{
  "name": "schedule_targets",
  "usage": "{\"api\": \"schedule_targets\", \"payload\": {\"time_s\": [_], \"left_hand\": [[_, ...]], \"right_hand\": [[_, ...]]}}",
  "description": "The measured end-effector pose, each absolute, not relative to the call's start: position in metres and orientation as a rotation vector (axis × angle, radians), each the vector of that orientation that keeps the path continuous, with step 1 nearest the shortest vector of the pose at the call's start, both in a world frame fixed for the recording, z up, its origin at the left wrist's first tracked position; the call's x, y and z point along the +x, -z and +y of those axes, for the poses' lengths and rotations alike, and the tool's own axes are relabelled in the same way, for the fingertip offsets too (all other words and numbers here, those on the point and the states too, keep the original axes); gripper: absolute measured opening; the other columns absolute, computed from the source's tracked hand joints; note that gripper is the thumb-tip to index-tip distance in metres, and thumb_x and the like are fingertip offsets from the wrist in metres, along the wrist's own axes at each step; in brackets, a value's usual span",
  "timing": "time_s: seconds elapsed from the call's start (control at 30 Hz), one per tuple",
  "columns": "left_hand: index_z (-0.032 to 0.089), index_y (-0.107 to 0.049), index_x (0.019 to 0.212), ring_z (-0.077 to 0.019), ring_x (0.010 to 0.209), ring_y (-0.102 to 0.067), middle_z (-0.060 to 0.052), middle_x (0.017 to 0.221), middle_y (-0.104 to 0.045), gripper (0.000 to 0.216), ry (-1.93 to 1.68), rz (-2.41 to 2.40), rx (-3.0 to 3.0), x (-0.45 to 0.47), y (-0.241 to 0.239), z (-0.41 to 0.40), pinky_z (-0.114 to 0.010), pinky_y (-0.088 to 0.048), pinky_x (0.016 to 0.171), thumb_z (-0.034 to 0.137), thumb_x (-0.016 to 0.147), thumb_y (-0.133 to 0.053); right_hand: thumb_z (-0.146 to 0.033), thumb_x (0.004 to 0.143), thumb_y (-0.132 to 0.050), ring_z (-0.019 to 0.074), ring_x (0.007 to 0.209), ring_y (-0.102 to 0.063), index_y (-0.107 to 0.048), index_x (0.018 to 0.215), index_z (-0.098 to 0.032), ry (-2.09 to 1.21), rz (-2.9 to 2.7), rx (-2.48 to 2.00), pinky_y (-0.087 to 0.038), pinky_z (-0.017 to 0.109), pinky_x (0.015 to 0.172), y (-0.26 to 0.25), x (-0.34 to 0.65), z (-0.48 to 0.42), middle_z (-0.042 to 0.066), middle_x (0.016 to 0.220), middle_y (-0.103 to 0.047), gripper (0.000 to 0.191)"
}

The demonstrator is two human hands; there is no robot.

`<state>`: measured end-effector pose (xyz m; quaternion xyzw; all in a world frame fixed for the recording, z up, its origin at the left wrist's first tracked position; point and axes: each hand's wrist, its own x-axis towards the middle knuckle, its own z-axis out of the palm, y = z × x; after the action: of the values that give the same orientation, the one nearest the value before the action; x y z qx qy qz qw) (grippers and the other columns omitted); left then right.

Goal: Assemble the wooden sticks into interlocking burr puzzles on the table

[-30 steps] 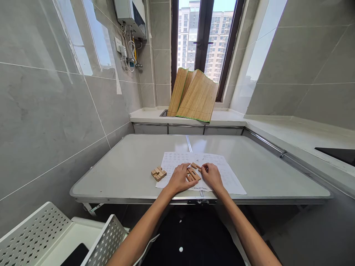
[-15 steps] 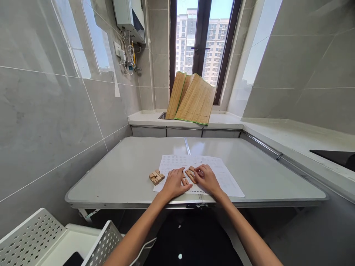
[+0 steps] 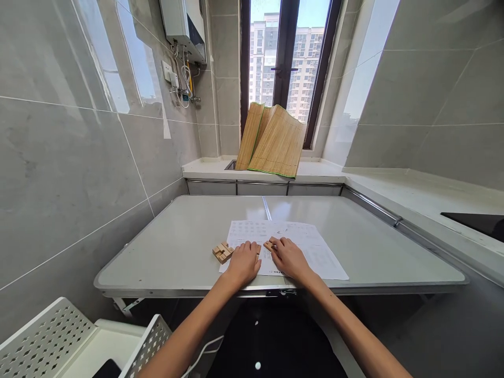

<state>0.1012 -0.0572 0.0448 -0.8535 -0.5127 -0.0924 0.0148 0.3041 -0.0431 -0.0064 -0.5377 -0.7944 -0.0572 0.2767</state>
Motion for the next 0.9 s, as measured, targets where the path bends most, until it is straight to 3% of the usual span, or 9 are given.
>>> {"api": "schedule_targets", "payload": {"time_s": [0.17, 0.33, 0.5, 0.7, 0.9], "left_hand": [[0.008, -0.065, 0.107, -0.0378, 0.101, -0.068, -0.022, 0.104, -0.070, 0.025, 0.219, -1.761, -2.665, 0.110, -0.049, -0.050, -0.044, -0.047, 0.087, 0.019, 0.089, -0.052], [0.014, -0.063, 0.097, -0.0334, 0.091, -0.070, -0.018, 0.096, -0.072, 0.026, 0.335, -1.762, -2.689, 0.103, -0.044, -0.046, -0.039, -0.045, 0.080, 0.027, 0.101, -0.040], [0.020, -0.054, 0.097, -0.0223, 0.069, -0.062, -0.005, 0.077, -0.066, 0.028, 0.948, -1.861, -2.909, 0.095, -0.036, -0.053, -0.030, -0.040, 0.065, 0.040, 0.105, -0.036], [0.021, -0.050, 0.094, -0.0089, 0.047, -0.035, 0.008, 0.061, -0.045, 0.040, 1.817, -1.808, -3.330, 0.104, -0.025, -0.060, -0.022, -0.030, 0.051, 0.061, 0.097, -0.048], [0.019, -0.055, 0.096, -0.0077, 0.047, -0.030, 0.008, 0.061, -0.041, 0.046, 1.925, -1.932, -3.214, 0.108, -0.020, -0.063, -0.021, -0.026, 0.048, 0.064, 0.094, -0.050]], "right_hand": [[-0.020, 0.098, -0.052, 0.0283, 0.098, -0.061, -0.057, 0.125, -0.017, 0.158, -2.032, -1.459, -0.050, 0.038, 0.085, 0.023, 0.296, -0.039, 0.013, 0.105, -0.064, 0.027], [-0.023, 0.106, -0.041, 0.0264, 0.101, -0.064, -0.056, 0.126, -0.021, 0.081, -1.980, -1.345, -0.052, 0.039, 0.086, 0.022, 0.290, -0.044, 0.012, 0.113, -0.065, 0.025], [-0.030, 0.109, -0.033, 0.0239, 0.084, -0.066, -0.055, 0.120, -0.020, 0.001, -1.844, -1.389, -0.051, 0.032, 0.066, 0.012, 0.287, -0.052, 0.011, 0.110, -0.064, 0.027], [-0.031, 0.108, -0.034, 0.0255, 0.091, -0.070, -0.051, 0.126, -0.019, -0.151, -1.775, -1.248, -0.054, 0.037, 0.078, 0.009, 0.289, -0.060, 0.008, 0.101, -0.071, 0.028], [-0.027, 0.106, -0.035, 0.0266, 0.107, -0.068, -0.048, 0.138, -0.021, -0.151, -1.809, -1.130, -0.055, 0.041, 0.089, 0.008, 0.291, -0.062, 0.012, 0.122, -0.069, 0.035]]}}
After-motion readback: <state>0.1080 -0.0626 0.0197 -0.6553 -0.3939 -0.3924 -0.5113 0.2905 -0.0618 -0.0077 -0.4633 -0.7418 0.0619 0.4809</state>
